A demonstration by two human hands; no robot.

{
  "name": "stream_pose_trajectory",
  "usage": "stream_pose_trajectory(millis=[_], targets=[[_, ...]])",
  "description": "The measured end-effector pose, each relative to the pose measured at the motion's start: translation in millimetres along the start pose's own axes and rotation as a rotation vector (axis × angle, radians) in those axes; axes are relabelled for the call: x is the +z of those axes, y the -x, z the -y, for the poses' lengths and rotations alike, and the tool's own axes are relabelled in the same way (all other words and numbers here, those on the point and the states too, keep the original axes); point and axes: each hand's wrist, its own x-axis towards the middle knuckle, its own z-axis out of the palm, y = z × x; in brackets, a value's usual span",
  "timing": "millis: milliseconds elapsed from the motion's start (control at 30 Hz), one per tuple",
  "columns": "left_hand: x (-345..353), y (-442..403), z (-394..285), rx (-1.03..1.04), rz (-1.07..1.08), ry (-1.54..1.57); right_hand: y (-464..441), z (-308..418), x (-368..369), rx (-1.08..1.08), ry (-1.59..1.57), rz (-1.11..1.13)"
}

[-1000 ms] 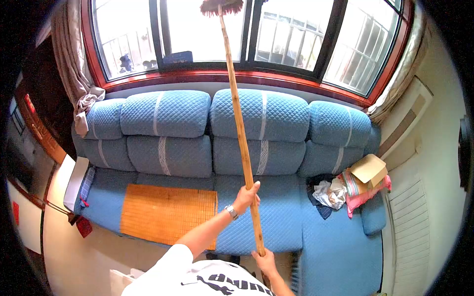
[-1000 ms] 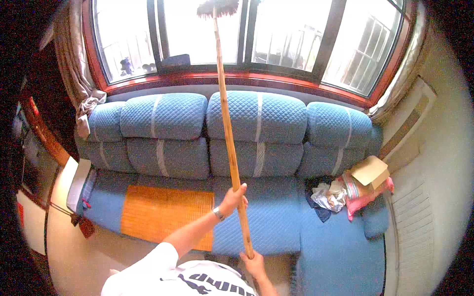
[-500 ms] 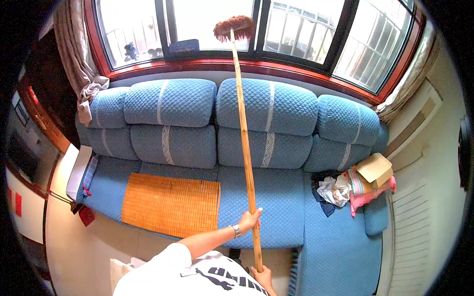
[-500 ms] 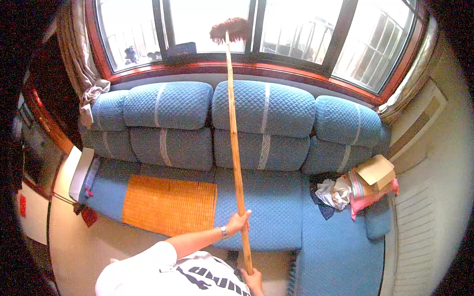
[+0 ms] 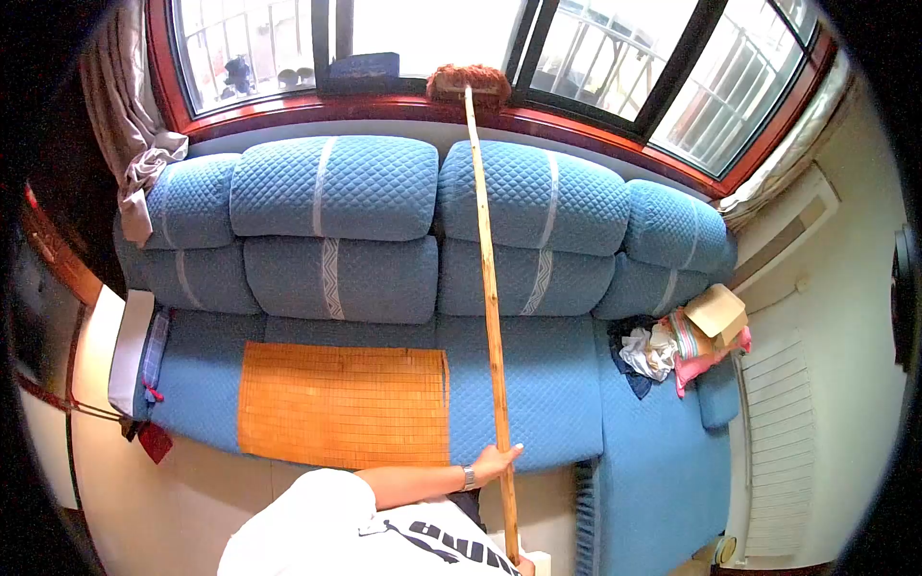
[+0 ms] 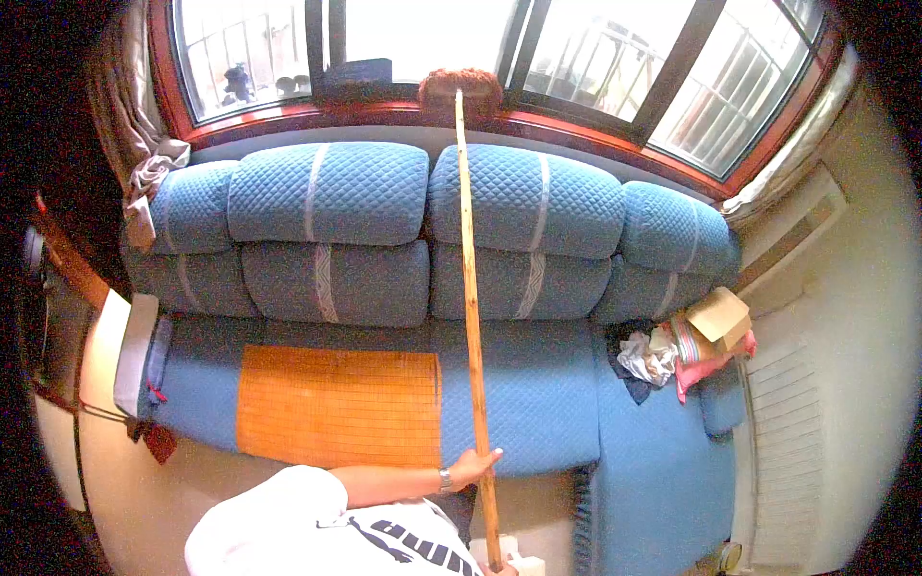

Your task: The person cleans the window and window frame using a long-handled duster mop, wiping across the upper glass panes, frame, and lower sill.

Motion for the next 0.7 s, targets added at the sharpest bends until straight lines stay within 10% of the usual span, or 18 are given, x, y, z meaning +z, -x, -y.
stream_pose_trajectory(millis=[400, 700], targets=[[-39.1, 32.3, -38.1, -0.201, -0.050, 0.289, 23.1, 49.4, 43.1, -0.052, 0.036, -0.061], [-69.6, 37.0, -209.6, 0.466, 0.007, 0.324, -6.8, 142.5, 35.2, -0.280, -0.104, -0.086]])
